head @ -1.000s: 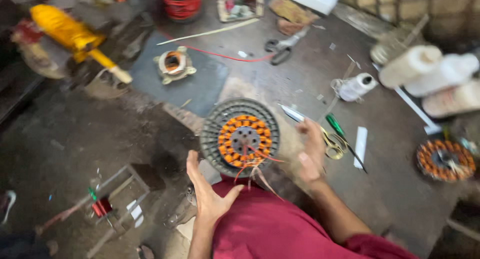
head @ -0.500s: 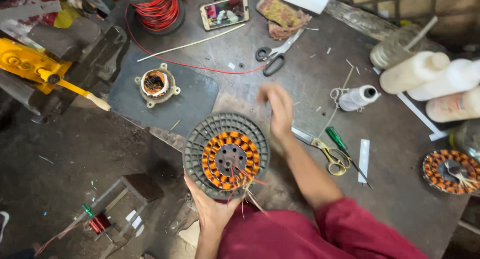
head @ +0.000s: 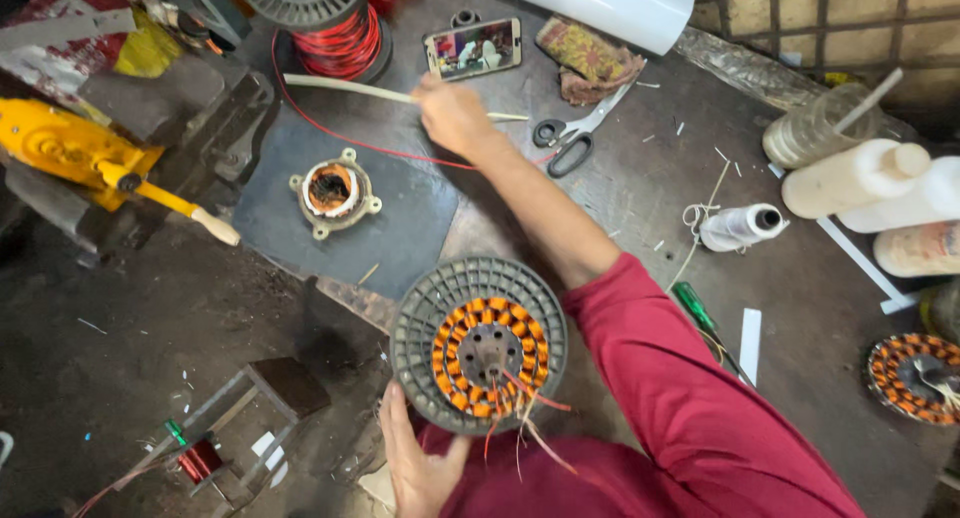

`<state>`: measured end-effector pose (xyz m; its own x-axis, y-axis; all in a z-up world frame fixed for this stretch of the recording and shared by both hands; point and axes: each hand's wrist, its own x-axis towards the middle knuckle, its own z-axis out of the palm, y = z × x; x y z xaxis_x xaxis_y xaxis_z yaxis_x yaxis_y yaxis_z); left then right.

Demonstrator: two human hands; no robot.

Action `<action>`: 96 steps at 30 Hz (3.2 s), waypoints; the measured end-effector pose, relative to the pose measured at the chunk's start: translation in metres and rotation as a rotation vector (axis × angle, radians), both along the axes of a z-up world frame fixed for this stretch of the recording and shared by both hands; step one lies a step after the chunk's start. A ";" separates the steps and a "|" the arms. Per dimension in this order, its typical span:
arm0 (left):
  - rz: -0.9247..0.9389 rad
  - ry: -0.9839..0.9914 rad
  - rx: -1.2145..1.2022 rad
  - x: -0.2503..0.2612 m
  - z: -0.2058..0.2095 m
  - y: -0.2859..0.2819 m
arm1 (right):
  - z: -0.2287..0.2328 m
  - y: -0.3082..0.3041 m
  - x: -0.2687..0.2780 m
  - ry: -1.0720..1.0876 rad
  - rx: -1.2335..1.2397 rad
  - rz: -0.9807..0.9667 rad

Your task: The person works on an electric motor stator, using a screwdriver to adjust copper windings and a wooden stick to separate and organize wires. They also use scissors to trim excess wire and continue manipulating the windings by hand.

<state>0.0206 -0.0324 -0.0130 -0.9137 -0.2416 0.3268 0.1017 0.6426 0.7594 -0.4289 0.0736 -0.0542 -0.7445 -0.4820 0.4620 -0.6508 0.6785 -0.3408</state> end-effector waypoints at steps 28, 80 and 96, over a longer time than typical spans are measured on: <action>-0.411 -0.882 0.768 0.009 -0.153 0.080 | 0.054 0.296 0.410 -0.522 0.292 -0.544; -0.541 -1.138 1.020 -0.002 -0.097 0.063 | -0.009 0.278 0.482 -1.592 -0.412 0.078; -0.391 -0.594 -0.351 -0.001 -0.073 0.120 | -0.033 0.365 0.475 -1.364 -0.605 -0.095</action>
